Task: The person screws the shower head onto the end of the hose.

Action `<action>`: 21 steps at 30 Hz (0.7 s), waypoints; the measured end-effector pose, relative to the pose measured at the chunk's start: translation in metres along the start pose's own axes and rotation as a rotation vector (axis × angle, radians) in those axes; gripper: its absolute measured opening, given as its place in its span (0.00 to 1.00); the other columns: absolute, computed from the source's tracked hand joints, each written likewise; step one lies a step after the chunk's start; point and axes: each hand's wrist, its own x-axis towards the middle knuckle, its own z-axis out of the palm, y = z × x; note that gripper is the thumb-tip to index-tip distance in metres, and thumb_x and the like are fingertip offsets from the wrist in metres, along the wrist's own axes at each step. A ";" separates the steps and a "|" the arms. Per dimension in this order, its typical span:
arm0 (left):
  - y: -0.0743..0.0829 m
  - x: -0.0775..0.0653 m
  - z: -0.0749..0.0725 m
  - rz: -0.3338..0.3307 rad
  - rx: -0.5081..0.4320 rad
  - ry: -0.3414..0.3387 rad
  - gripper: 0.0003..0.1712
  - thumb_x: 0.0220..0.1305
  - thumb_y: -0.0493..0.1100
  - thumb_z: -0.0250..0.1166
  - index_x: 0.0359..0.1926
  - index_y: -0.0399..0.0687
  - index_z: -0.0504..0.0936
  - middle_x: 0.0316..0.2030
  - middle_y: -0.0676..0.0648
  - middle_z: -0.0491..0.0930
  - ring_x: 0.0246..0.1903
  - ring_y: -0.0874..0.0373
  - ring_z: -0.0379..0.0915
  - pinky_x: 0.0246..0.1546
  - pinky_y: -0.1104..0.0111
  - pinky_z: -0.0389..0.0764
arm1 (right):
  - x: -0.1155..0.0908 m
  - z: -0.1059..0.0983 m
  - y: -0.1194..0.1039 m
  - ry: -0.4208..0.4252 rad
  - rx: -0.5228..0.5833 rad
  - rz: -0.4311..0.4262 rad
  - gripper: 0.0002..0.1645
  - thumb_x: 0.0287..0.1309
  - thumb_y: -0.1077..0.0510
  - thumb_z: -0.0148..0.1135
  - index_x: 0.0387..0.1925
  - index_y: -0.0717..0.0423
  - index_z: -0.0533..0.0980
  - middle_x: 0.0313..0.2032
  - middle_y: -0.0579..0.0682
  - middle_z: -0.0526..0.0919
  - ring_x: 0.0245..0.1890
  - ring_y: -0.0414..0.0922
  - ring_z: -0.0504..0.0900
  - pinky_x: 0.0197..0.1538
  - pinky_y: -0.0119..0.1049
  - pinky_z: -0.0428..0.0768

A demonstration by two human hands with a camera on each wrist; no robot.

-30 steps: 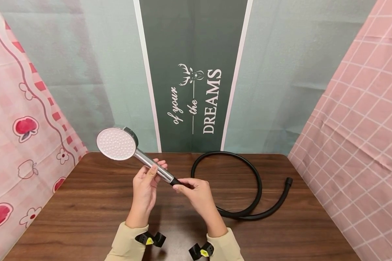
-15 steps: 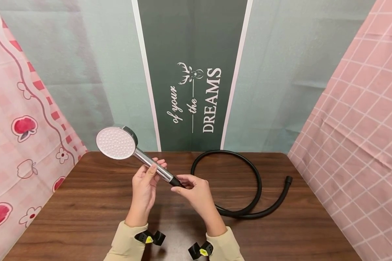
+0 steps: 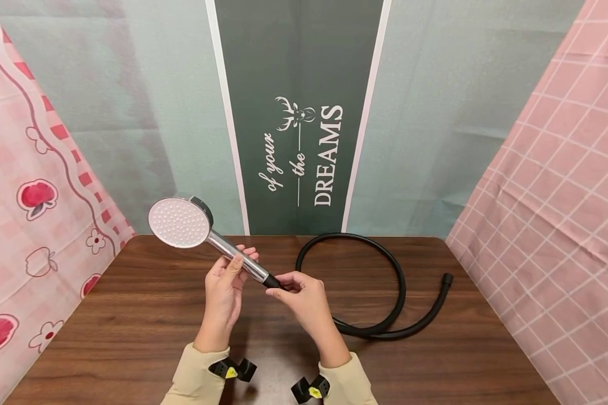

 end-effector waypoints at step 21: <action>-0.001 0.000 0.001 0.000 -0.013 0.005 0.15 0.70 0.35 0.61 0.53 0.28 0.73 0.36 0.50 0.88 0.39 0.60 0.87 0.50 0.68 0.86 | -0.001 -0.001 0.001 -0.002 0.006 0.010 0.13 0.47 0.58 0.78 0.38 0.56 0.87 0.33 0.54 0.89 0.28 0.39 0.80 0.30 0.28 0.80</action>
